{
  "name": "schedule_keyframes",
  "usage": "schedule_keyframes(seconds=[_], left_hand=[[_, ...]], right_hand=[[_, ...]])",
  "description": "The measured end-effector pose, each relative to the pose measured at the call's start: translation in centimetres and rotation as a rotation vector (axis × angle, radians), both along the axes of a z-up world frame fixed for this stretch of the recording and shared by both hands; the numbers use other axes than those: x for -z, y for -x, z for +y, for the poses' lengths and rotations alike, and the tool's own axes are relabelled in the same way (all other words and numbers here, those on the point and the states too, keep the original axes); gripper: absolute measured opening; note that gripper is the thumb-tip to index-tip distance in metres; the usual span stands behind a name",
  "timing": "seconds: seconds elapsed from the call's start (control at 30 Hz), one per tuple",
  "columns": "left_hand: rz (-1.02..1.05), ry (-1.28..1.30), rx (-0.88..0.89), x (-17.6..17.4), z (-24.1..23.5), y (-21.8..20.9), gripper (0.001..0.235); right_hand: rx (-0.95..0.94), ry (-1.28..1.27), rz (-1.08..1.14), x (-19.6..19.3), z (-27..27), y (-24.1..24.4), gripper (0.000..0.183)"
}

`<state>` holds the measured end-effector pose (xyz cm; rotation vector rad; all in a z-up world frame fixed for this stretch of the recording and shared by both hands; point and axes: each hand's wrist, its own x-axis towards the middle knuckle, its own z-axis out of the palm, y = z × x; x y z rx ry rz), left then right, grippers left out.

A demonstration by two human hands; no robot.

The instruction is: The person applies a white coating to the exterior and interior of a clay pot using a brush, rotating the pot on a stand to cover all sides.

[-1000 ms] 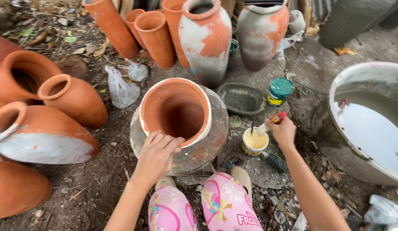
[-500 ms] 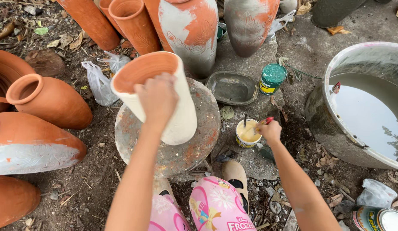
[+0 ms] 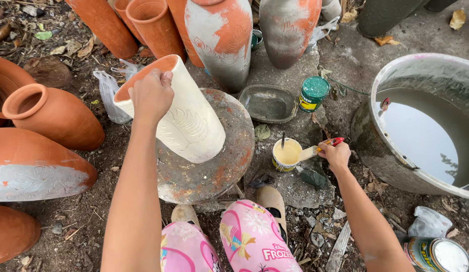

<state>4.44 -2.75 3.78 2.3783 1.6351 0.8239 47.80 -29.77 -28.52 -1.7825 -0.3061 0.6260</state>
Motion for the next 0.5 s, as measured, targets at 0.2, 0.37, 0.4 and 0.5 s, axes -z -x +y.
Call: schedule_keyframes(seconds=[0.2,0.37,0.4,0.5], left_hand=[[-0.082,0.027,0.239,1.2,3.1,6.6,0.025],[-0.1,0.112,0.263,2.1,3.8,7.6,0.025],[-0.112,0.174,0.245,1.8,3.7,7.8,0.025],[-0.111,0.25,0.224,1.7,3.5,9.2,0.025]], right_hand=[[0.096,-0.366,0.388,1.4,-3.4,-2.7,0.015],[-0.097,-0.771,0.784,-3.8,5.2,4.9,0.017],[-0.2,-0.863,0.784,-6.2,7.8,8.1,0.016],[-0.443,-0.985,0.686,-14.8,13.3,18.5,0.014]])
